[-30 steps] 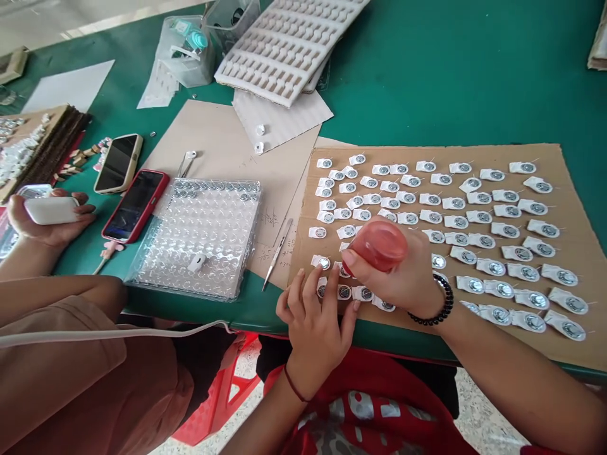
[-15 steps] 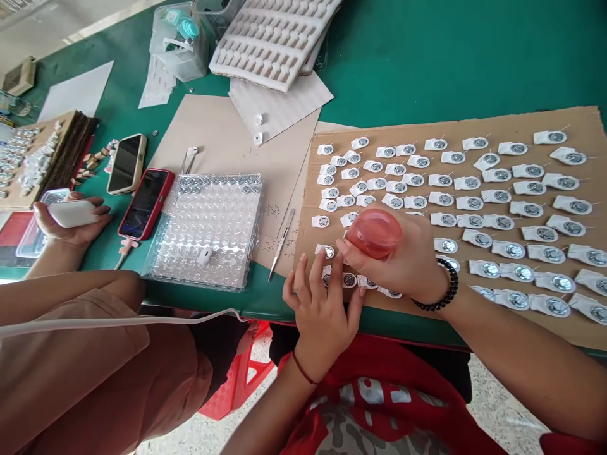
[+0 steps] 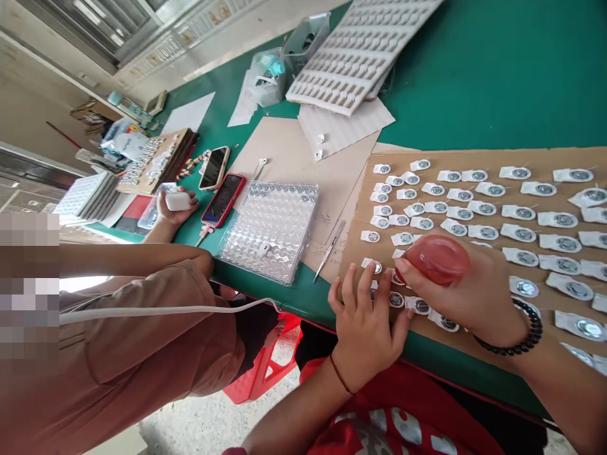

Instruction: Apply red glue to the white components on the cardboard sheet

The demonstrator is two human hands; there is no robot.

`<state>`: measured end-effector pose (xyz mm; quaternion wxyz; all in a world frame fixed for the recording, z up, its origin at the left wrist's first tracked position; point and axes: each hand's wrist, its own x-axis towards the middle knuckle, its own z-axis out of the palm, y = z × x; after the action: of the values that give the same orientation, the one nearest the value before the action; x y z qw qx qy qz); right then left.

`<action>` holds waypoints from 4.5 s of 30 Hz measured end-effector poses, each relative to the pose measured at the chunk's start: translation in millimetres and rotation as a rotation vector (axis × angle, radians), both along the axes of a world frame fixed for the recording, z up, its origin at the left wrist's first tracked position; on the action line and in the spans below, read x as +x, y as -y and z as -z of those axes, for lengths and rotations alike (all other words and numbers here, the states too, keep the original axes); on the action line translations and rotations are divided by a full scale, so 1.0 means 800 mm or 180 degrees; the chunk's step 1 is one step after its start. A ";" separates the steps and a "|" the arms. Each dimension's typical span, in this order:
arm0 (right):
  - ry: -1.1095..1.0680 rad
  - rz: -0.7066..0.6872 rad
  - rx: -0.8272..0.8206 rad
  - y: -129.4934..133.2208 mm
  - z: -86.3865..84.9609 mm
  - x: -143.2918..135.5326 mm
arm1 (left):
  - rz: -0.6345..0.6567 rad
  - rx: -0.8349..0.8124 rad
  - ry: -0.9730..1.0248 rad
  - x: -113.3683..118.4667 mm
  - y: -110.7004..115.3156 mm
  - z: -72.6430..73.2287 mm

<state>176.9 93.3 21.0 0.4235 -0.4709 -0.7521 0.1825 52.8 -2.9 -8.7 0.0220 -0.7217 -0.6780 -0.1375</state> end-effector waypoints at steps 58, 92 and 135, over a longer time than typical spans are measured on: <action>-0.0013 0.0082 -0.0189 -0.002 -0.005 -0.002 | 0.0133 0.0056 -0.0046 0.001 -0.010 0.000; 0.0203 0.0338 -0.0212 -0.004 -0.008 0.001 | 0.0157 0.0002 -0.0056 0.001 -0.010 0.000; 0.0159 0.0255 -0.0194 -0.004 -0.007 0.000 | 0.0214 0.0009 0.0005 0.002 -0.010 -0.001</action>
<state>176.9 96.7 26.4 0.3970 -0.5178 -0.7370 0.1764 54.5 4.9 -7.6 0.0179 -0.7439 -0.6532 -0.1396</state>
